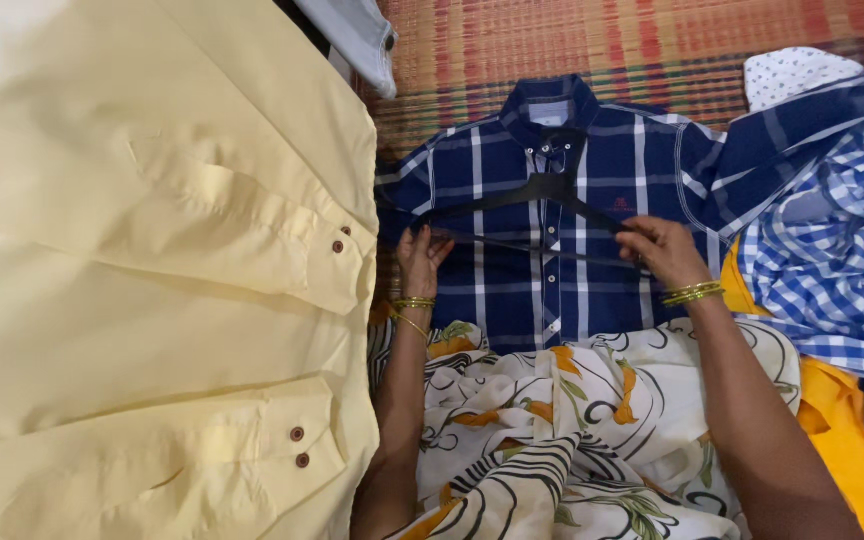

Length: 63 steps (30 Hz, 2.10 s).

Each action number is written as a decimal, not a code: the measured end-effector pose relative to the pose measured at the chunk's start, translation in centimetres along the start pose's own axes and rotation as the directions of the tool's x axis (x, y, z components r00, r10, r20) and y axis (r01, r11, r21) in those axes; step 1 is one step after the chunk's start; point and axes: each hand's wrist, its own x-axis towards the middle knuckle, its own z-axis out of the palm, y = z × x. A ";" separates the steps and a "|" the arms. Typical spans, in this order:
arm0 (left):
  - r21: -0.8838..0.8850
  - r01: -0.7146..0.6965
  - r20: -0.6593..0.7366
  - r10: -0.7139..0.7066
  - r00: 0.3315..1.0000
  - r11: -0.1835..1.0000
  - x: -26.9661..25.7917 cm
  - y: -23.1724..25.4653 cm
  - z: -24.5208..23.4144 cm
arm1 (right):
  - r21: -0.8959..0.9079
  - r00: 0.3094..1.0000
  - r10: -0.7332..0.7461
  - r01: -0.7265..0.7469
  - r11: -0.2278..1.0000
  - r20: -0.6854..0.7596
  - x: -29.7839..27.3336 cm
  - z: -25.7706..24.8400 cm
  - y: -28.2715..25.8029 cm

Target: The person buttons a blue and white checkered shirt laid flat on a woven mat. They systematically fasten each button from the bottom to the top, smooth the fabric, and place a hanger into the collar.

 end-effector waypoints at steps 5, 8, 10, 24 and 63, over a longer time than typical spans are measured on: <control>0.195 0.062 0.027 -0.069 0.997 0.979 1.2 0.6 3.7 | -0.057 0.934 -0.238 0.231 0.971 -0.266 3.2 -3.7 -2.9; 0.402 -0.090 0.179 0.018 0.984 0.911 5.6 -2.3 7.5 | -0.194 0.767 -0.448 0.406 0.893 -0.459 7.0 -6.9 -4.0; 0.557 -0.244 0.280 0.097 0.955 0.794 9.2 -4.6 10.2 | -0.337 0.768 -0.407 0.263 0.904 -0.494 8.9 -7.9 -3.5; 0.734 -0.518 0.530 -0.106 0.842 -0.439 24.9 -11.8 18.2 | -0.335 0.804 -0.315 0.155 0.929 -0.504 12.3 -10.5 3.2; 0.359 -0.864 0.781 -0.393 0.485 -0.353 11.6 -2.0 23.3 | 0.206 0.952 -0.285 0.260 0.944 0.108 16.8 0.8 0.7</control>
